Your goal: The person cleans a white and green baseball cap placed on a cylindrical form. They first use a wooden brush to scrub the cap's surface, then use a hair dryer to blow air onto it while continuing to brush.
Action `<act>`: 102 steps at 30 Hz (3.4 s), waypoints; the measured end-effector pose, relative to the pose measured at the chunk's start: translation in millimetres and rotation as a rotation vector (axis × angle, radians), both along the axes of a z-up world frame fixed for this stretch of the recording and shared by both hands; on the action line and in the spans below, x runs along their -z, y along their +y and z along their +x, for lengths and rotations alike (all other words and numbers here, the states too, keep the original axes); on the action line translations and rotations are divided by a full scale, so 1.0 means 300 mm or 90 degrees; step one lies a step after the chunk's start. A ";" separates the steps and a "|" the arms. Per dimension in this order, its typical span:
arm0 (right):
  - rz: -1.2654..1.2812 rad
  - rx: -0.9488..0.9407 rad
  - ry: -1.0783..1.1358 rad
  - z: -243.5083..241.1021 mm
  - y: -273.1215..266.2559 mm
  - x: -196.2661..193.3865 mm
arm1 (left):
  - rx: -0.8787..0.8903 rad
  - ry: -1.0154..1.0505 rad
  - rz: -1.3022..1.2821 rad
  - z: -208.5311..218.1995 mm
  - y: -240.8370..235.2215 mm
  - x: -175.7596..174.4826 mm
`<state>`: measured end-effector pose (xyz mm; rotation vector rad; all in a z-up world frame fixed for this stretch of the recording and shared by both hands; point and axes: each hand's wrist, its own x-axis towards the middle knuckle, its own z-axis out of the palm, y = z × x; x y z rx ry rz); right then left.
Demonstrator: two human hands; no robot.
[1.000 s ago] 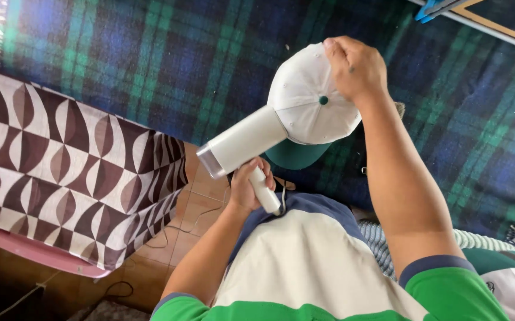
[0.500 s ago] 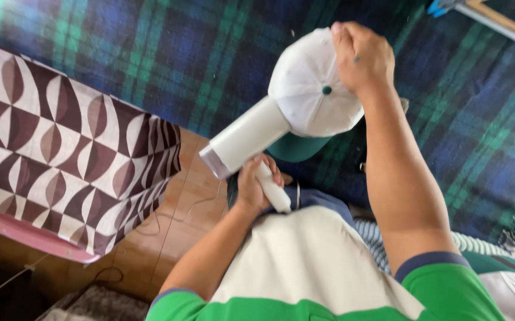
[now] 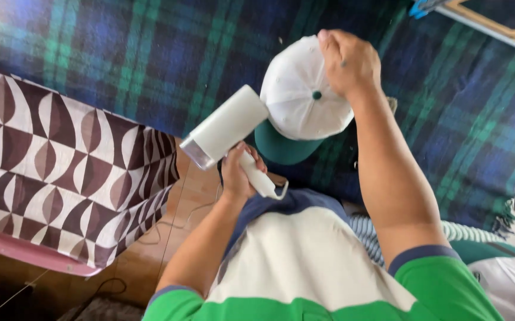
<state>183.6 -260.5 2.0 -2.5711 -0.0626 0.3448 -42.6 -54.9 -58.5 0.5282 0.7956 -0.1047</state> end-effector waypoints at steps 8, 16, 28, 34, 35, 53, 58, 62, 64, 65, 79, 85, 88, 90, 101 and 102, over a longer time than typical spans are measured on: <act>0.027 0.054 0.062 0.008 0.030 -0.092 | 0.379 -0.085 0.464 0.073 0.020 -0.315; 0.042 0.108 0.158 0.014 0.053 -0.139 | 0.900 -0.145 0.856 0.379 0.109 -0.700; 0.126 0.170 0.040 0.007 -0.035 0.008 | 0.993 -0.156 1.029 0.580 0.120 -0.796; 0.093 0.187 0.007 -0.009 -0.022 0.007 | 0.959 -0.218 1.053 0.580 0.152 -0.785; 0.099 0.187 0.004 -0.017 -0.009 0.000 | 0.957 -0.209 1.050 0.580 0.155 -0.781; 0.050 0.179 -0.023 0.013 -0.098 0.158 | 0.723 -0.567 1.035 0.448 0.354 -0.516; 0.045 0.175 0.007 0.014 -0.094 0.133 | 0.655 -0.290 0.808 0.339 0.364 -0.345; 0.065 0.218 0.075 0.021 -0.081 0.071 | 0.487 -0.362 0.489 0.428 0.383 -0.268; 0.095 0.262 0.127 0.015 -0.011 -0.059 | 0.520 -0.283 0.436 0.448 0.397 -0.246; 0.125 0.310 0.175 0.018 0.017 -0.129 | 0.552 -0.211 0.380 0.466 0.397 -0.237; 0.174 0.045 0.048 0.006 -0.025 -0.057 | 0.966 -0.300 1.019 0.675 0.163 -0.764; 0.187 0.083 0.042 0.006 -0.030 -0.015 | 1.105 -0.283 1.057 0.685 0.166 -0.853; 0.208 0.084 0.027 0.000 0.003 -0.101 | 1.125 -0.243 1.039 0.686 0.161 -0.916; 0.217 0.068 0.015 -0.003 -0.020 -0.067 | 1.112 -0.234 1.041 0.696 0.143 -0.867; 0.129 0.050 -0.053 0.033 -0.128 0.199 | 1.153 -0.391 1.030 0.835 0.000 -0.823; 0.129 0.049 -0.052 0.032 -0.118 0.165 | 1.153 -0.390 1.029 0.856 -0.033 -0.793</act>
